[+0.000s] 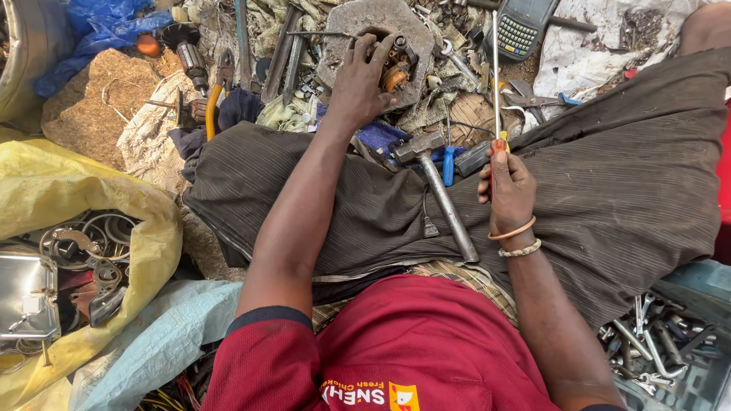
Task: The person disassembles a mechanical component using a screwdriver and pliers. They remove a spring and other small parts, placing them into a metal container. The person then uses a hammer to tap a part of the assembly.
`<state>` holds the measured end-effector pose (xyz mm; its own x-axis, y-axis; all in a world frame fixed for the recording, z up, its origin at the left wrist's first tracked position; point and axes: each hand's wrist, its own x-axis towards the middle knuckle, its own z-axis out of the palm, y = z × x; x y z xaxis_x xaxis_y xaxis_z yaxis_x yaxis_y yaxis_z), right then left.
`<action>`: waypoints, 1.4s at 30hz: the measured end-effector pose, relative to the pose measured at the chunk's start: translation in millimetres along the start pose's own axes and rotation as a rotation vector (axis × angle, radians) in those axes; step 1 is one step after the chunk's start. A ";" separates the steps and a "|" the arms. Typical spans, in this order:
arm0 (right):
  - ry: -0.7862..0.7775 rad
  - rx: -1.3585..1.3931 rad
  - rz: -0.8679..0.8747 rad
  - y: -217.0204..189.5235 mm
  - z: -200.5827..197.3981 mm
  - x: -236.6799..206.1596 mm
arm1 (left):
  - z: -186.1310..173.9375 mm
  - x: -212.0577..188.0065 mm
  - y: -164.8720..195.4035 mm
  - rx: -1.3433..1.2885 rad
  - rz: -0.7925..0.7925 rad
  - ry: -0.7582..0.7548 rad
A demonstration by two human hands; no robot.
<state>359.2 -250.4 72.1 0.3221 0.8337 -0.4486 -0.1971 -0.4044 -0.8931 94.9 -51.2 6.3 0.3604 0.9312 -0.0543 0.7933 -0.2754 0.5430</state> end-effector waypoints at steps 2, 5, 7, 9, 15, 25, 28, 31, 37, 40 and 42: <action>0.002 -0.040 -0.011 5.6 1.5 8.8 | 6.7 -0.8 -4.0 0.015 0.050 0.063; 0.013 -0.086 -0.028 15.3 2.0 20.3 | 12.2 -0.5 -4.7 0.024 0.141 0.141; 0.024 -0.079 -0.041 22.3 1.2 22.8 | 15.3 -0.1 -4.9 0.092 0.182 0.147; 0.066 -0.112 -0.081 26.9 -0.3 25.6 | 17.0 0.1 -5.7 0.134 0.216 0.154; 0.171 -0.325 -0.239 15.3 -28.7 54.5 | 14.3 -4.5 -5.1 0.210 0.226 0.107; 0.465 -0.242 -0.243 19.2 -78.8 95.2 | -11.4 -5.7 6.6 0.085 0.158 0.001; 0.728 -0.983 -0.872 13.1 -80.6 103.0 | -14.5 -2.1 5.9 0.093 0.161 -0.030; 0.622 -0.697 -0.591 8.1 -65.5 98.5 | -13.7 1.1 2.7 0.093 0.171 -0.038; -0.042 -1.290 -0.351 16.4 -11.3 65.3 | -3.6 2.5 -6.9 -0.012 0.123 -0.165; -0.221 -1.553 -0.361 23.1 3.6 60.9 | 0.6 2.3 -12.0 -0.013 0.155 -0.112; -0.240 -1.517 -0.346 26.4 5.4 61.3 | 2.3 1.6 -13.2 -0.030 0.195 -0.028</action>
<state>368.8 -208.0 21.2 -0.0244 0.9403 -0.3394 0.9754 -0.0519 -0.2141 86.1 -46.6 -2.9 0.5197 0.8537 0.0316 0.6920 -0.4424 0.5704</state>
